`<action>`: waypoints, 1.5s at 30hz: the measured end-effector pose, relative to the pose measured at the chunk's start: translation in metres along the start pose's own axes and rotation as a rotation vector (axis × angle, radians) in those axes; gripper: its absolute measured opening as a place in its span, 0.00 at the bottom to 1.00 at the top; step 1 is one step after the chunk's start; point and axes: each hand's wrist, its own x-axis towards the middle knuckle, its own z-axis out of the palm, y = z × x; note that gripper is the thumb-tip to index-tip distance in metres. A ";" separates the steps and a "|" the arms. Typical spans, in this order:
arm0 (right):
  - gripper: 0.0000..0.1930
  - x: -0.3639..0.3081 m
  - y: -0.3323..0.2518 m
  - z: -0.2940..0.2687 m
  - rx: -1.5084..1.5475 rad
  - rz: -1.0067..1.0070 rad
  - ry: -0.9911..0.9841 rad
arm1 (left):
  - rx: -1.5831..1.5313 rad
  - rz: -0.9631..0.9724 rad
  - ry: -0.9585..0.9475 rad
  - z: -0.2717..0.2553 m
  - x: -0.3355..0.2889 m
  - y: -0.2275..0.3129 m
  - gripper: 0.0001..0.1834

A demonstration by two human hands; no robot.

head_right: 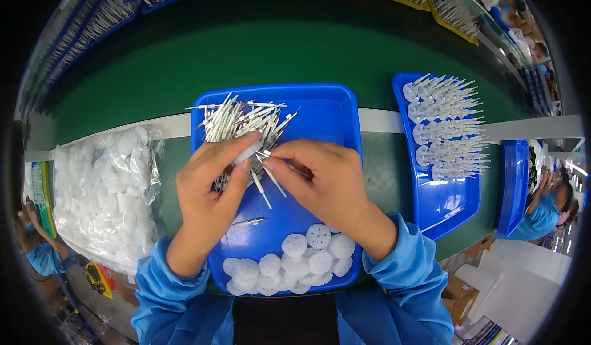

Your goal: The person inserts white cotton tips into the holes of small white plastic discs. They pick up a disc and a cotton tip, insert the tip into the disc, and place the finished item into a blue tray. The process is repeated continuously throughout the clip.

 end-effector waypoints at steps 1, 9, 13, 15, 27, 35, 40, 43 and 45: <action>0.06 0.002 0.004 0.005 0.017 -0.040 0.042 | -0.011 -0.012 0.003 0.001 0.000 0.001 0.21; 0.07 0.002 0.002 0.007 -0.278 -0.264 0.120 | 0.056 -0.131 -0.007 0.006 -0.009 0.012 0.20; 0.08 0.004 0.004 0.009 -0.256 -0.286 0.115 | 0.088 -0.230 -0.055 0.005 -0.013 0.019 0.21; 0.08 0.004 0.005 0.009 -0.251 -0.268 0.107 | 0.081 -0.221 -0.064 0.004 -0.014 0.018 0.23; 0.20 0.013 0.013 -0.007 0.344 -0.105 0.033 | -0.150 -0.070 0.003 0.000 -0.001 0.006 0.29; 0.18 0.003 0.018 -0.004 0.481 -0.031 -0.087 | -0.076 0.036 0.051 0.007 -0.004 0.009 0.29; 0.18 0.003 0.012 0.000 0.429 -0.032 -0.079 | 0.022 0.105 0.086 0.011 -0.007 0.008 0.30; 0.19 0.002 0.012 -0.001 0.448 -0.054 -0.100 | 0.046 0.183 0.110 0.014 -0.006 0.004 0.31; 0.20 0.000 0.014 -0.001 0.513 -0.037 -0.119 | 0.040 0.181 0.112 0.015 -0.007 0.002 0.32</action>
